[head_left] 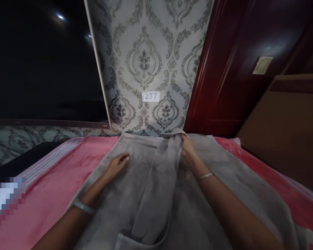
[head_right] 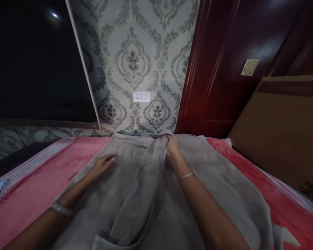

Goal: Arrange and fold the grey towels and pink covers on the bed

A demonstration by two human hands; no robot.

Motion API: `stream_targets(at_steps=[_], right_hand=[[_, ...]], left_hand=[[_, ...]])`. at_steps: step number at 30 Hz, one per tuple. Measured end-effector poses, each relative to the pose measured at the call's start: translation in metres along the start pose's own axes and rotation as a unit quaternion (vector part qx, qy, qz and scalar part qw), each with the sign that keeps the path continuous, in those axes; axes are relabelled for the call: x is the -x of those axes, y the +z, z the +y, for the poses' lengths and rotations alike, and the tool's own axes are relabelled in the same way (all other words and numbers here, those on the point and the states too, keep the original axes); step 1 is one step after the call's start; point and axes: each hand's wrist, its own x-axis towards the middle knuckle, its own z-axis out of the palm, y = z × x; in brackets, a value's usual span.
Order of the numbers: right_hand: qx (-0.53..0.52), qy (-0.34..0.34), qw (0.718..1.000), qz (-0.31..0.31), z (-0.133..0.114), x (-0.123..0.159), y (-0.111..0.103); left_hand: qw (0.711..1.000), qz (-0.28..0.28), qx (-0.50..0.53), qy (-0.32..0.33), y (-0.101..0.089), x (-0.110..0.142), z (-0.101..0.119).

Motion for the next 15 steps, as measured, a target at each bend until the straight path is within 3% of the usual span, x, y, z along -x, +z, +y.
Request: stream_targets(at_steps=[2, 6, 7, 9, 11, 12, 15], right_hand=[[-0.040, -0.011, 0.999, -0.026, -0.021, -0.009, 0.047], [-0.057, -0.010, 0.987, -0.147, -0.042, 0.006, 0.137], [-0.036, -0.025, 0.976, -0.213, -0.040, 0.016, 0.151], [-0.010, -0.045, 0.961, -0.273, -0.029, 0.041, 0.161], [0.010, -0.056, 0.956, -0.287, -0.009, 0.065, 0.143], [0.025, -0.059, 0.956, -0.287, 0.002, 0.075, 0.124], [0.155, -0.117, 0.946, -0.259, 0.034, 0.090, 0.025]], left_hand=[[0.984, -0.029, 0.164, -0.066, 0.006, 0.018, 0.005], [0.893, -0.059, 0.400, -0.197, -0.005, 0.054, 0.000], [0.873, -0.061, 0.435, -0.214, -0.010, 0.063, -0.004], [0.846, -0.055, 0.473, -0.239, -0.018, 0.082, -0.014], [0.840, -0.045, 0.476, -0.256, -0.021, 0.104, -0.024], [0.845, -0.040, 0.467, -0.257, -0.020, 0.116, -0.028], [0.888, -0.013, 0.397, -0.233, -0.011, 0.152, -0.032]])
